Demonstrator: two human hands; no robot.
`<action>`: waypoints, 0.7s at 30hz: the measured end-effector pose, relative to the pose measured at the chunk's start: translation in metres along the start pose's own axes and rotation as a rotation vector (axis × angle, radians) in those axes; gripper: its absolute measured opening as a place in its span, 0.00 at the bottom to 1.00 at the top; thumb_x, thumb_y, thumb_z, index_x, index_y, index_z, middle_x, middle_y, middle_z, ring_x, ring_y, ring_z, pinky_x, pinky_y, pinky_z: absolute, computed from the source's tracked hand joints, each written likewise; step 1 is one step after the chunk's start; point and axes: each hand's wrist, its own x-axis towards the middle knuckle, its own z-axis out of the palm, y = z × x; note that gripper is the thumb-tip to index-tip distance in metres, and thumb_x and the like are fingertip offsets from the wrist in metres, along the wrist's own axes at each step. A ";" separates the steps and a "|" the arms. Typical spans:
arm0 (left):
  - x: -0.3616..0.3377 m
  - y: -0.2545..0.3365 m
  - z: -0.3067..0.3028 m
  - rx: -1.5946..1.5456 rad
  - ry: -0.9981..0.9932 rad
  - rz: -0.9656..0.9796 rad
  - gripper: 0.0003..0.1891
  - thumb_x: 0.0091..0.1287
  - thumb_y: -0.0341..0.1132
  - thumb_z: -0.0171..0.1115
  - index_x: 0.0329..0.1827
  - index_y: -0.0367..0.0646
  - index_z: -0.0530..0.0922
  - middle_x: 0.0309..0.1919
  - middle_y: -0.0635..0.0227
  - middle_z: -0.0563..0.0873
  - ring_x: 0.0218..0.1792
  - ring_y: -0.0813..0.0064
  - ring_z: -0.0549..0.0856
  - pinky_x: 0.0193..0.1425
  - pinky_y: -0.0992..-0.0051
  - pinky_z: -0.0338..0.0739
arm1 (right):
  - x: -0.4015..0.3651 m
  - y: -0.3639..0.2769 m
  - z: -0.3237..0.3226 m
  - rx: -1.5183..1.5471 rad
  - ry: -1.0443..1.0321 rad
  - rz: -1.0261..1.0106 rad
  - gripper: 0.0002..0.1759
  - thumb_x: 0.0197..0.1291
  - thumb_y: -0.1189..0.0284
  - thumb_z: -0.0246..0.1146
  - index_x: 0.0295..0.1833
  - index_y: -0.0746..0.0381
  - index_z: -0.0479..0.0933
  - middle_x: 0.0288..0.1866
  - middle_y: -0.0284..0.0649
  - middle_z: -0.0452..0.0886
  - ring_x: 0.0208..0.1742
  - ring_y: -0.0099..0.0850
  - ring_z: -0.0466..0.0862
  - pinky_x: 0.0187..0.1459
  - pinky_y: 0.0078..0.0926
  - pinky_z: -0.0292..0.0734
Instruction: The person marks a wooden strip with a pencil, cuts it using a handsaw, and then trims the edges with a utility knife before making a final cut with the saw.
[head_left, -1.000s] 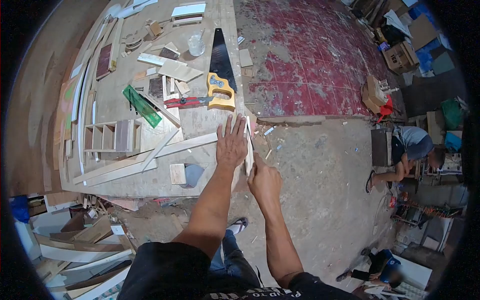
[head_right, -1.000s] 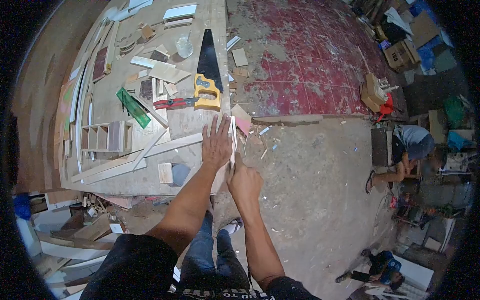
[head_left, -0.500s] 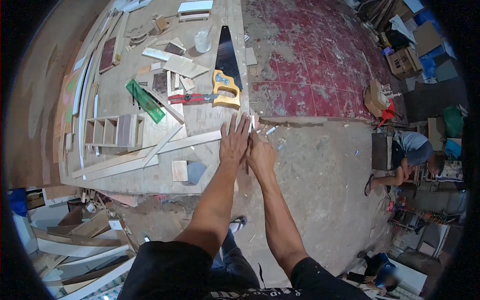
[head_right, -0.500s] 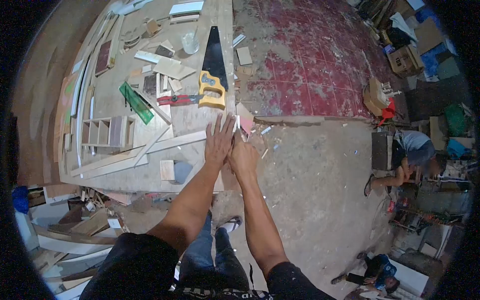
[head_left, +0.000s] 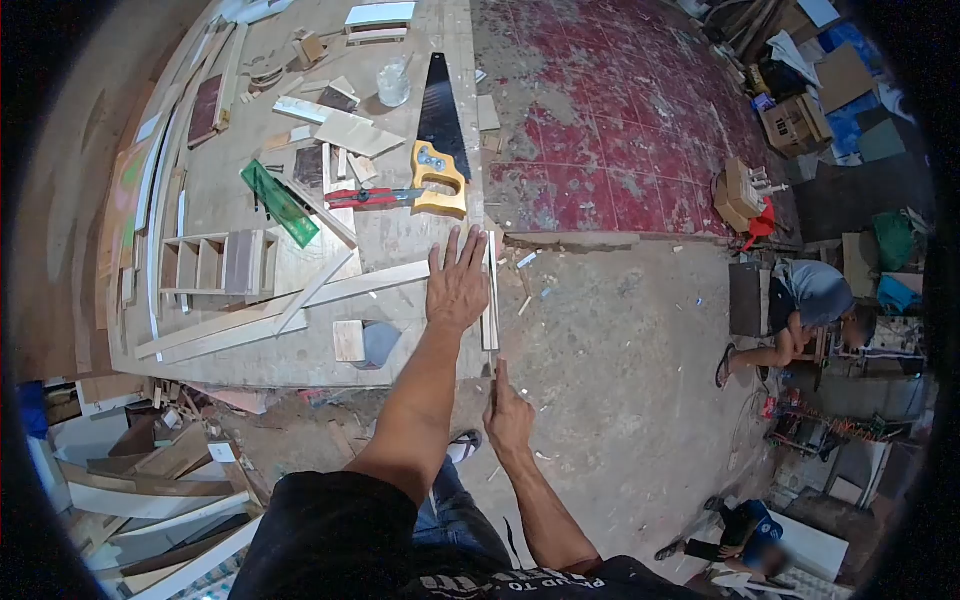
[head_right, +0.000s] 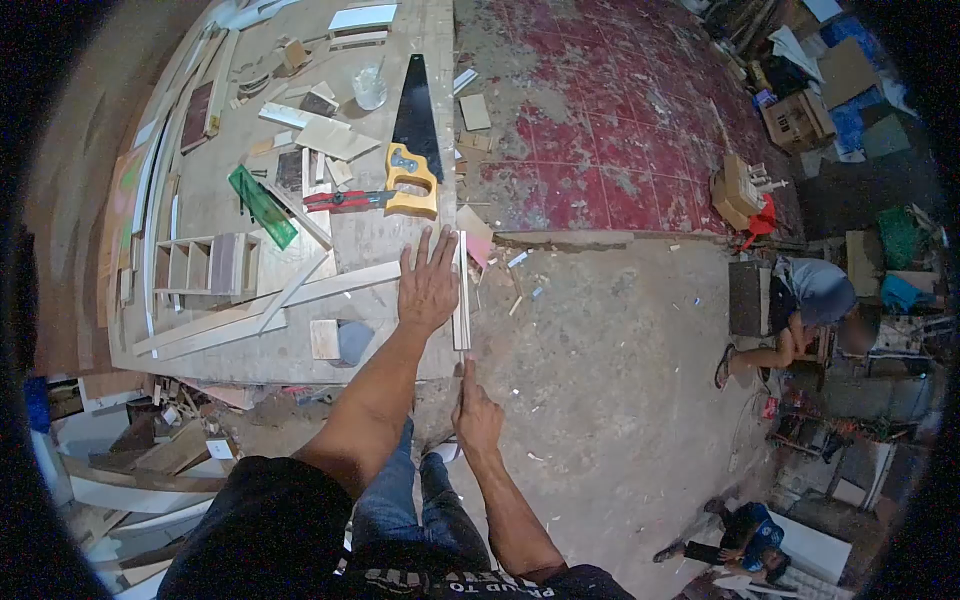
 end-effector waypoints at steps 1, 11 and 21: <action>0.003 0.000 -0.001 -0.004 0.004 0.002 0.33 0.75 0.41 0.50 0.84 0.45 0.61 0.85 0.69 0.60 0.85 0.61 0.56 0.84 0.48 0.47 | 0.005 -0.003 0.002 0.026 0.006 0.008 0.35 0.71 0.73 0.61 0.83 0.53 0.63 0.25 0.51 0.81 0.22 0.48 0.82 0.27 0.48 0.76; 0.002 -0.001 -0.002 0.094 -0.064 0.004 0.34 0.77 0.44 0.48 0.86 0.48 0.56 0.87 0.72 0.55 0.85 0.63 0.55 0.84 0.49 0.47 | 0.138 -0.047 -0.047 -0.025 -0.094 0.011 0.26 0.71 0.69 0.59 0.73 0.60 0.74 0.29 0.60 0.84 0.30 0.59 0.86 0.32 0.56 0.78; 0.005 -0.007 0.008 0.101 -0.157 0.013 0.40 0.75 0.50 0.47 0.88 0.51 0.48 0.88 0.71 0.48 0.87 0.58 0.45 0.84 0.44 0.44 | 0.294 -0.079 -0.049 0.123 0.194 -0.039 0.22 0.71 0.70 0.55 0.65 0.71 0.74 0.35 0.66 0.85 0.39 0.65 0.86 0.42 0.60 0.80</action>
